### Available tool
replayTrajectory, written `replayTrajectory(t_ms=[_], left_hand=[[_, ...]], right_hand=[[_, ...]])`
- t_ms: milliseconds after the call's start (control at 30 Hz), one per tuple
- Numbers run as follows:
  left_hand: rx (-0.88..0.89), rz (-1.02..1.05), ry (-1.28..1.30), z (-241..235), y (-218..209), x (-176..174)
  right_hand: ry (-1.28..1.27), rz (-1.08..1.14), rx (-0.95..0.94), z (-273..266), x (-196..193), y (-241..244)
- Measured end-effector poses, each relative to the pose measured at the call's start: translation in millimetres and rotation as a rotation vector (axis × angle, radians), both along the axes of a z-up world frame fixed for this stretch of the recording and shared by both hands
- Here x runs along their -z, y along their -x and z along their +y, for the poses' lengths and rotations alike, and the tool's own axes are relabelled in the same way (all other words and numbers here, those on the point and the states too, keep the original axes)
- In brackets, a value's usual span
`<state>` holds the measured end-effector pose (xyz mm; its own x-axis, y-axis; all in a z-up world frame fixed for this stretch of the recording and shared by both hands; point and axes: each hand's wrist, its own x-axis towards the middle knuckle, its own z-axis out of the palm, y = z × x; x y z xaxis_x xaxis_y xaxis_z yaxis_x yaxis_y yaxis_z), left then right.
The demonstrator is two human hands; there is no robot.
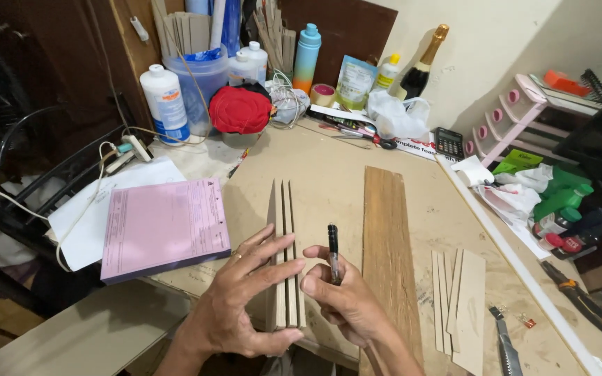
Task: Measuring, marking with a pen, and cutting cardboard sheets using a utility knife and a wooden straight edge on a workbench.
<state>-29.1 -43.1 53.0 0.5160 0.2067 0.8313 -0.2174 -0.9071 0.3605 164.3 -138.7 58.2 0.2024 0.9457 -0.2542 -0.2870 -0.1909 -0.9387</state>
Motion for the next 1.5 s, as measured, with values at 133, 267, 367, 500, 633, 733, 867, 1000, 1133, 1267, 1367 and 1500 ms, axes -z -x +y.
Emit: replayTrajectory(t_ms=[133, 267, 367, 500, 633, 733, 867, 1000, 1133, 1267, 1367, 1500], left_hand=[[-0.026, 0.011, -0.014, 0, 2, 0], [-0.022, 0.008, -0.033, -2, -2, -3], [-0.011, 0.003, -0.038, -4, -4, -7], [-0.011, 0.026, -0.041, -3, -6, -10], [-0.021, 0.044, -0.048, -3, -5, -8], [-0.024, 0.011, -0.033, -7, -7, -13], [-0.046, -0.006, -0.061, -6, -5, -11], [-0.063, 0.031, -0.076, -6, -3, -14], [-0.083, 0.034, -0.099, -4, -1, -11], [-0.059, 0.045, -0.101, 1, 0, -9], [-0.05, 0.051, -0.108, 3, 1, -4], [-0.097, 0.154, -0.081, 7, 3, 11]], right_hand=[[0.124, -0.128, 0.058, -3, -12, 1], [0.132, 0.013, 0.004, -4, -7, -7], [-0.004, -0.005, 0.023, -4, -14, -5], [0.072, -0.065, 0.009, -7, -18, -10], [0.049, -0.03, -0.011, -9, -12, -10], [0.086, -0.059, 0.015, -7, -18, -3], [0.055, -0.031, -0.012, -7, -13, -8], [0.06, -0.018, 0.014, -14, -11, -15], [0.05, 0.065, 0.086, -39, -4, -43], [0.206, -0.186, 0.327, -71, 19, -91], [0.351, -0.632, 0.634, -98, 27, -121], [0.411, -0.773, 0.649, -116, 20, -126]])
